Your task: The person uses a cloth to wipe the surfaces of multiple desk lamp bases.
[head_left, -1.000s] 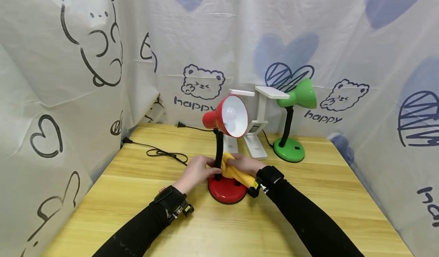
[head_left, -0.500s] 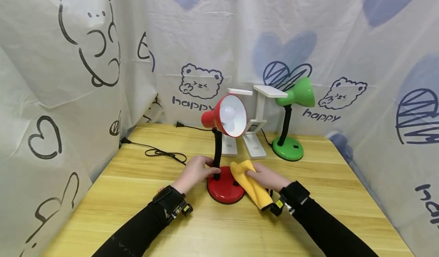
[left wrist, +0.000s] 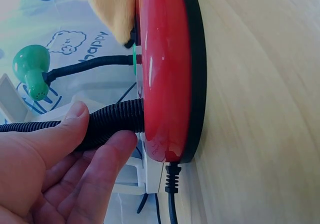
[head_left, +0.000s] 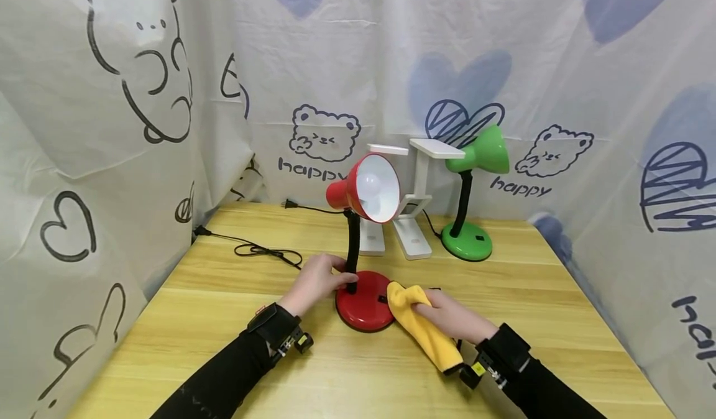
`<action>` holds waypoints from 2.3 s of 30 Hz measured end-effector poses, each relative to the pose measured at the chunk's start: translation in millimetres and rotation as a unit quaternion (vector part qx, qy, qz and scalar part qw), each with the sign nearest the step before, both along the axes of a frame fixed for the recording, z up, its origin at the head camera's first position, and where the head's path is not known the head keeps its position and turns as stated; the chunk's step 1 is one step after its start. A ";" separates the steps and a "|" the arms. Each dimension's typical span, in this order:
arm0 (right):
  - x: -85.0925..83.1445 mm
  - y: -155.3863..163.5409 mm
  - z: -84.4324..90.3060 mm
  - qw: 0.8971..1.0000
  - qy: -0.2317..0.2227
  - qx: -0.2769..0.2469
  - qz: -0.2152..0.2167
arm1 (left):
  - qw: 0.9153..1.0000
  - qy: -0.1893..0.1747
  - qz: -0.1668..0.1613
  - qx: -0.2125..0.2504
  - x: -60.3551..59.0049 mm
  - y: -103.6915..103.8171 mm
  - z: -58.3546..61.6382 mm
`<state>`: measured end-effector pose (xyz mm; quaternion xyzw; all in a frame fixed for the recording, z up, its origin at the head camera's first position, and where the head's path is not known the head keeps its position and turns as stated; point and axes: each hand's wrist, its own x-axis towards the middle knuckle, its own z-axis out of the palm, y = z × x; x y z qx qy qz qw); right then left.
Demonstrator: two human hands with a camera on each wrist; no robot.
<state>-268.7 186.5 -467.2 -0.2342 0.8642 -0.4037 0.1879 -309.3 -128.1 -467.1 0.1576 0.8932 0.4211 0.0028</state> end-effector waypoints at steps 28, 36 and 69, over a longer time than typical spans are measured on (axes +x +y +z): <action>-24.3 -67.2 1.5 0.943 0.233 0.192 0.136 | 0.998 0.039 0.037 -0.011 -4.4 5.0 -6.2; -17.2 -21.4 2.1 0.932 0.243 0.179 0.200 | 0.999 0.023 0.032 0.009 -4.0 3.6 -5.0; 24.3 -109.6 -8.6 0.799 0.463 0.292 0.250 | 0.998 0.049 0.032 -0.024 -3.9 1.2 -4.3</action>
